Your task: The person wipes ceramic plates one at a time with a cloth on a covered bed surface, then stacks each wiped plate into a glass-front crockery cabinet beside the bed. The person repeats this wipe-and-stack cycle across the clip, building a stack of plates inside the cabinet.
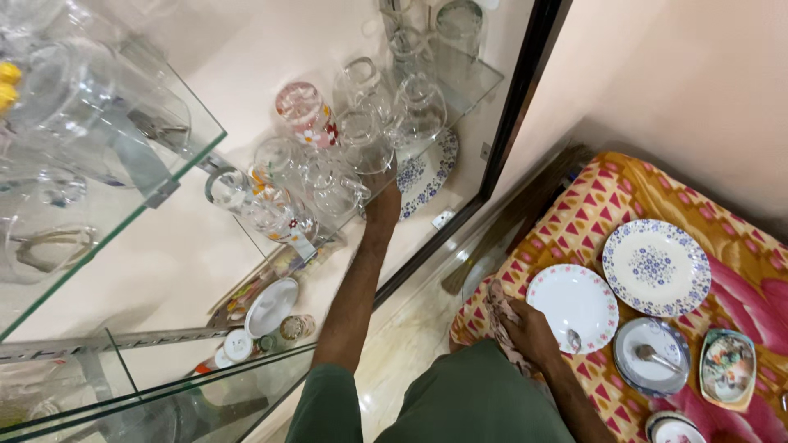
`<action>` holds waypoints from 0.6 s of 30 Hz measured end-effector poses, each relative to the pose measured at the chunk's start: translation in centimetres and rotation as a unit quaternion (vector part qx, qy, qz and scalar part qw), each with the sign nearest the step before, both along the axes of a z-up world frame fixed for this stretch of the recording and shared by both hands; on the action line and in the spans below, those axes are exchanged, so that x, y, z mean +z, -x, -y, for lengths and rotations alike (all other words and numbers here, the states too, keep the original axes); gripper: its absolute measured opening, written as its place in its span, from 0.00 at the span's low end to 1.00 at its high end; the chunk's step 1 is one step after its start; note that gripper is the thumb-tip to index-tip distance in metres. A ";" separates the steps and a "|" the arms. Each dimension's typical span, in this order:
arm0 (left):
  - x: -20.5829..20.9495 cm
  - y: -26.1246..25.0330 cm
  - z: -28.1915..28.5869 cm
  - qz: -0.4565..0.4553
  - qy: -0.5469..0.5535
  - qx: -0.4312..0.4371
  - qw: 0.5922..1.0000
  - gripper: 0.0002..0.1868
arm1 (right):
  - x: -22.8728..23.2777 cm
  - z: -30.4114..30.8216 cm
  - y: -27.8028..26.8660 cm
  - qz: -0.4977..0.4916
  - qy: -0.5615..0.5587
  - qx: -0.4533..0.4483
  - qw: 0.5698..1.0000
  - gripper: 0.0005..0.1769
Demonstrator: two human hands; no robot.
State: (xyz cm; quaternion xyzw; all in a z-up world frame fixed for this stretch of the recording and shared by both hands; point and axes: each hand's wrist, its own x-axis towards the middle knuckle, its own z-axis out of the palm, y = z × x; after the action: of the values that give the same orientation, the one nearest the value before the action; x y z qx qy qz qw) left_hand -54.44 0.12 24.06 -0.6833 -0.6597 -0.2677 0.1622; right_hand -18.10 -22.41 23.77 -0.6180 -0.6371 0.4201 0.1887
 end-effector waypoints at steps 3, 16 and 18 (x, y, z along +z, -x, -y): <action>0.8 -0.4 -0.5 0.029 0.033 0.007 0.999 0.33 | 0.1 -0.5 0.2 0.000 -0.012 -0.001 1.000 0.18; 1.7 -1.8 -0.1 0.051 0.036 0.028 0.998 0.30 | -0.2 -0.4 -1.2 0.013 0.008 -0.028 1.000 0.21; 1.3 -1.8 0.3 0.063 0.045 0.025 0.997 0.28 | -0.5 -0.2 -1.6 0.028 0.034 -0.030 0.999 0.21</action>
State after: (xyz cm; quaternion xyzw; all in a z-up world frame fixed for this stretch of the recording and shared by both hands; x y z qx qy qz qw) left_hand -52.60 -0.19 25.39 -0.6546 -0.6970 -0.2762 0.0967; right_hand -16.54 -22.25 23.25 -0.6545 -0.6088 0.4182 0.1616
